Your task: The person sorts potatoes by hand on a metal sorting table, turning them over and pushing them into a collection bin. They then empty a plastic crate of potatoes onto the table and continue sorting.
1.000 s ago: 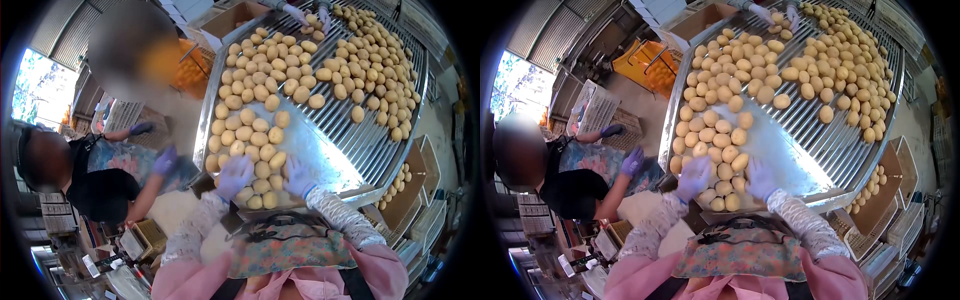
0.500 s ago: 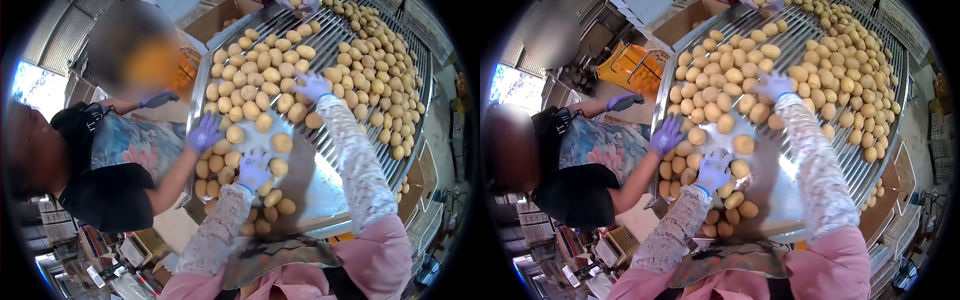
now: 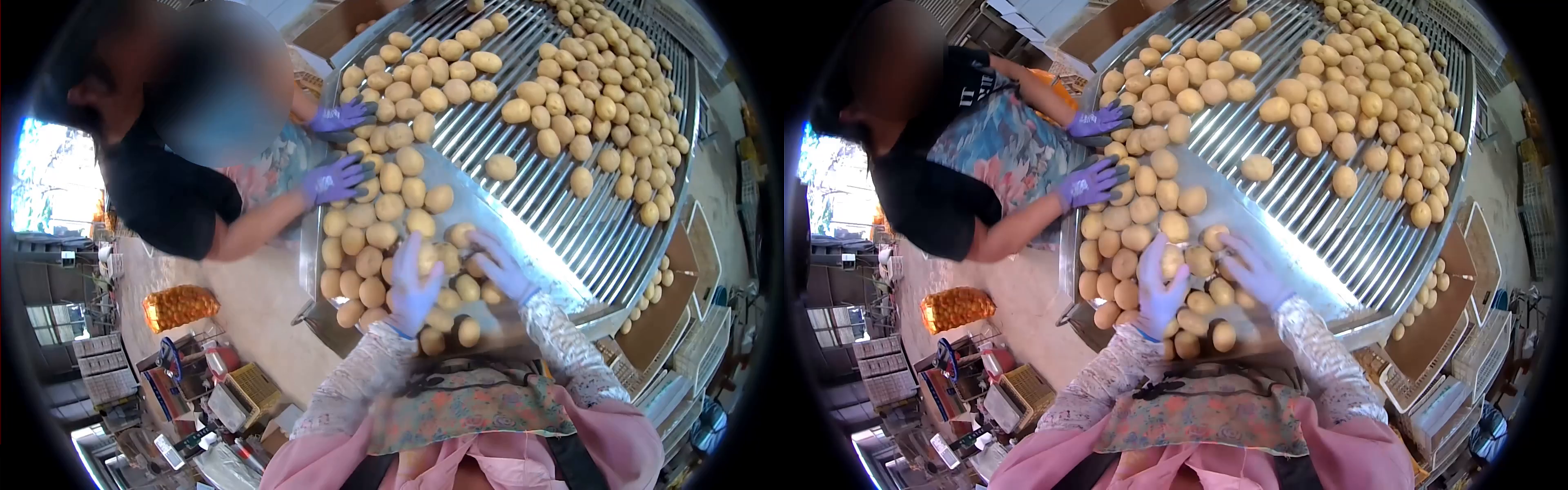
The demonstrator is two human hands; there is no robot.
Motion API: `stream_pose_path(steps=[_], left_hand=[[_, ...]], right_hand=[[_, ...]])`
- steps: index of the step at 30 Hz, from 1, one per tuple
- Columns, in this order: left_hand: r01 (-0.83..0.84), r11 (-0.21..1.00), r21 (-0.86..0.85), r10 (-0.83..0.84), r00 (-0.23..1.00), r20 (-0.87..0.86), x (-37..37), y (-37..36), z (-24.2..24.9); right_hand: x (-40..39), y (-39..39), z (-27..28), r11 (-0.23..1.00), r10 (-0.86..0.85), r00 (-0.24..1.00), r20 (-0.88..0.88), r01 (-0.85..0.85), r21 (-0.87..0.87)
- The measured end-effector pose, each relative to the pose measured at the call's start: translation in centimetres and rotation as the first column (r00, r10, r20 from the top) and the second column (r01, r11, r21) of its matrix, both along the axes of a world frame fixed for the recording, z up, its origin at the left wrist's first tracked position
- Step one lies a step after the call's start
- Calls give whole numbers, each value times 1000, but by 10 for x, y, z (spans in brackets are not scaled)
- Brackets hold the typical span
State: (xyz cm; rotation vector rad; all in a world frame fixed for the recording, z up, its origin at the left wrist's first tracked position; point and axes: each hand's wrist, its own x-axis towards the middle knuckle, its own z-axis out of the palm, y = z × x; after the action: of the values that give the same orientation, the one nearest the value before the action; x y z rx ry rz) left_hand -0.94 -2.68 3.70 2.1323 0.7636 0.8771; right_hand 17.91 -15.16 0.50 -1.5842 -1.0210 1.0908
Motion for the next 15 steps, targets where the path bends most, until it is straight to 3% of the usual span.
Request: stream_pose_path(steps=[1,2,4,6,7,9,10,12,13,14,15], left_hand=[[-47,998,44,47,999,0,2,-18,5],[98,994,51,-98,995,-20,9,-39,4],[364,928,80,-359,931,-69,28,-78,19],[545,836,71,-534,836,-130,33,-104,28],[547,834,71,-537,834,-128,24,-104,21],[712,677,186,-616,687,-386,3,-84,7],[603,719,347,-471,789,-395,-26,-74,-14],[648,599,470,-410,753,-515,-91,-44,-33],[661,670,338,-431,717,-548,-122,-39,-22],[656,727,200,-455,680,-575,-149,-31,-11],[660,728,188,-441,660,-608,-173,-15,-7]], right_hand=[[-17,-22,-1,979,-175,911,-373,200,31],[-29,-37,8,979,-177,912,-371,202,28],[-47,-63,33,829,-344,529,-776,558,13],[-45,-98,29,829,-454,597,-661,555,-68],[-43,-113,26,833,-473,644,-601,549,-67],[-36,-158,30,851,-454,621,-639,514,-106],[-37,-185,37,869,-438,589,-679,472,-152],[-35,-249,63,828,-527,570,-631,511,-230],[-32,-288,69,831,-548,615,-567,480,-282],[-24,-332,67,868,-495,616,-613,378,-322],[-22,-393,46,816,-561,718,-412,396,-421]])
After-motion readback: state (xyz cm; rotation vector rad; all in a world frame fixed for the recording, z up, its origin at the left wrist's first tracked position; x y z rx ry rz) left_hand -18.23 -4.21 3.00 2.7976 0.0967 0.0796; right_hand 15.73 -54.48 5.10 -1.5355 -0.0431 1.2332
